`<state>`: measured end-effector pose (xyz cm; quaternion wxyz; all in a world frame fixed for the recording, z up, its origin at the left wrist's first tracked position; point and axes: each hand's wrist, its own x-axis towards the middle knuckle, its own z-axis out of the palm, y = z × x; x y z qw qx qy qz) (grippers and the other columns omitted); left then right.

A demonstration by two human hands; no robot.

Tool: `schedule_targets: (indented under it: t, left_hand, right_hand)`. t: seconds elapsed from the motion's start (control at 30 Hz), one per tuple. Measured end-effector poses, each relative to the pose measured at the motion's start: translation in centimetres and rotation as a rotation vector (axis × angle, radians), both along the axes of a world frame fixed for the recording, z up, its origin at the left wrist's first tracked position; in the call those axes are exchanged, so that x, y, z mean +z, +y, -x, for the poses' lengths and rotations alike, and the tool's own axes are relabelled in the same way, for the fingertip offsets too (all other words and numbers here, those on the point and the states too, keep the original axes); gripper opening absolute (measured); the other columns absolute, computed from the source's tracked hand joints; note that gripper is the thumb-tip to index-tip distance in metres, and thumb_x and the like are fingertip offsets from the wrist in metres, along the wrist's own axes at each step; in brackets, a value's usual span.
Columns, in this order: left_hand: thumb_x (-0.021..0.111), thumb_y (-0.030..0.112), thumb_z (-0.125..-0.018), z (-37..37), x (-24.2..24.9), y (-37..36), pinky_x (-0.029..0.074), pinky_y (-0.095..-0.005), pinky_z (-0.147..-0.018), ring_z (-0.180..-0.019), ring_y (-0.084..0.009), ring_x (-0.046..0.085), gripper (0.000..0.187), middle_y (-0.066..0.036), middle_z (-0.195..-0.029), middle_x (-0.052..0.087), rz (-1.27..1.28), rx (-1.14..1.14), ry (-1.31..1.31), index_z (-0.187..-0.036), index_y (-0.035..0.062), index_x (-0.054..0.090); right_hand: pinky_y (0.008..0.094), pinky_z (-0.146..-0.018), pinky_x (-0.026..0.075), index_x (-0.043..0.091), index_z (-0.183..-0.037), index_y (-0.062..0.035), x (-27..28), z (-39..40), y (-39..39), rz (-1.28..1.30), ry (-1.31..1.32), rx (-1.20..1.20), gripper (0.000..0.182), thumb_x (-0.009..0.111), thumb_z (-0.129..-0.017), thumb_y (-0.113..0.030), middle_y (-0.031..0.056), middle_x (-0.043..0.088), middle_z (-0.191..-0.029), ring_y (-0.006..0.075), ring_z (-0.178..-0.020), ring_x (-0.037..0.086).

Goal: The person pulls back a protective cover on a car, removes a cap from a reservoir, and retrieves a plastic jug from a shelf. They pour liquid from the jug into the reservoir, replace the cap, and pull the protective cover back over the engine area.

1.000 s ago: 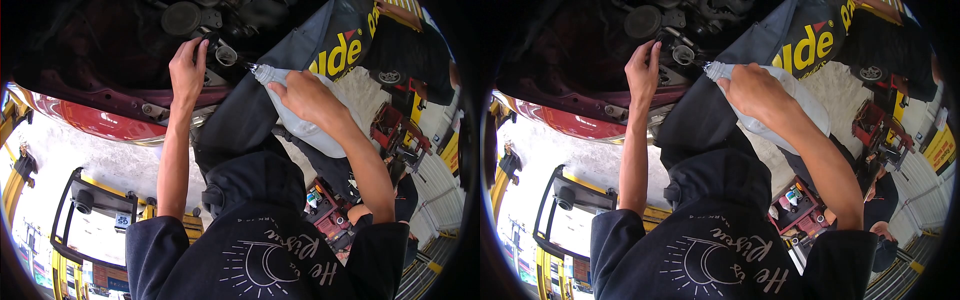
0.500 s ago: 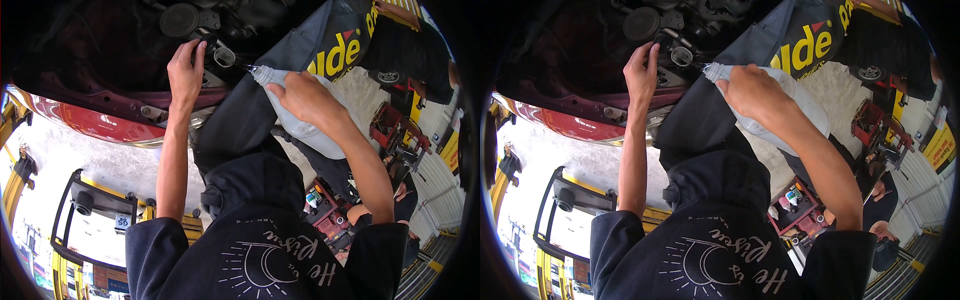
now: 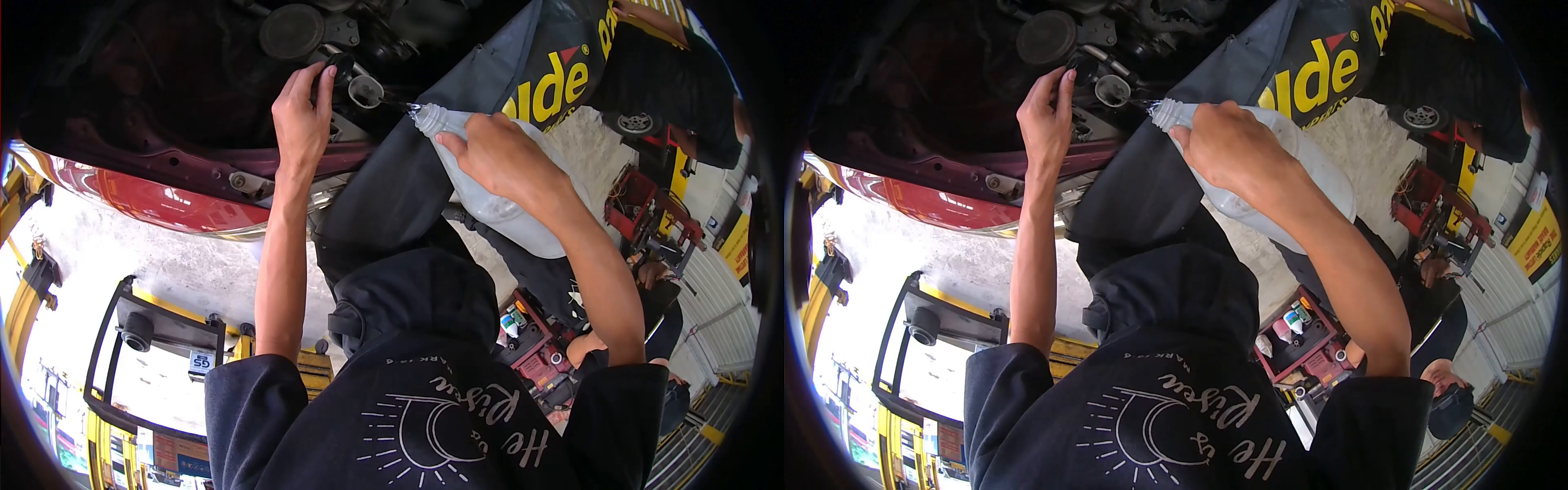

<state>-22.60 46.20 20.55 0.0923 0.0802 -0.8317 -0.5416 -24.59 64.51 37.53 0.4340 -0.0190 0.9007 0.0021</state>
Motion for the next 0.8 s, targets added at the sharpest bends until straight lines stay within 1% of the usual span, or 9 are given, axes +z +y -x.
schedule_targets:
  t: [0.2,0.53,0.8]
  left_hand:
    - [0.064,0.015,-0.089,0.02,0.06,0.01,0.049,-0.0338,-0.064,-0.071,-0.0301,0.062,0.019,-0.017,-0.085,0.064,-0.015,0.002,-0.01,-0.097,-0.0021,0.064]
    - [0.064,0.016,-0.089,-0.03,0.14,0.1,0.049,-0.0344,-0.065,-0.073,-0.0315,0.063,0.019,-0.017,-0.085,0.064,-0.032,0.008,-0.028,-0.097,-0.0018,0.064]
    - [0.064,0.016,-0.089,-0.03,-0.09,0.08,0.049,-0.0345,-0.066,-0.074,-0.0322,0.063,0.02,-0.017,-0.085,0.065,-0.03,0.004,-0.013,-0.098,-0.0019,0.064]
  right_hand:
    - [0.0476,-0.08,0.051,0.063,-0.09,0.0084,-0.08,-0.23,0.1,-0.002,0.038,0.021,0.043,0.053,-0.093,-0.033,0.0313,0.063,-0.086,0.0455,-0.088,0.063]
    - [0.0474,-0.078,0.052,0.063,-0.088,0.0088,-0.07,0.05,-0.12,0.006,0.018,0.007,0.041,0.055,-0.092,-0.031,0.0308,0.064,-0.083,0.0454,-0.085,0.063]
    - [0.0475,-0.081,0.051,0.064,-0.091,0.0074,0.02,0.2,-0.16,-0.026,-0.006,0.004,0.04,0.054,-0.093,-0.032,0.0313,0.063,-0.09,0.0452,-0.091,0.062]
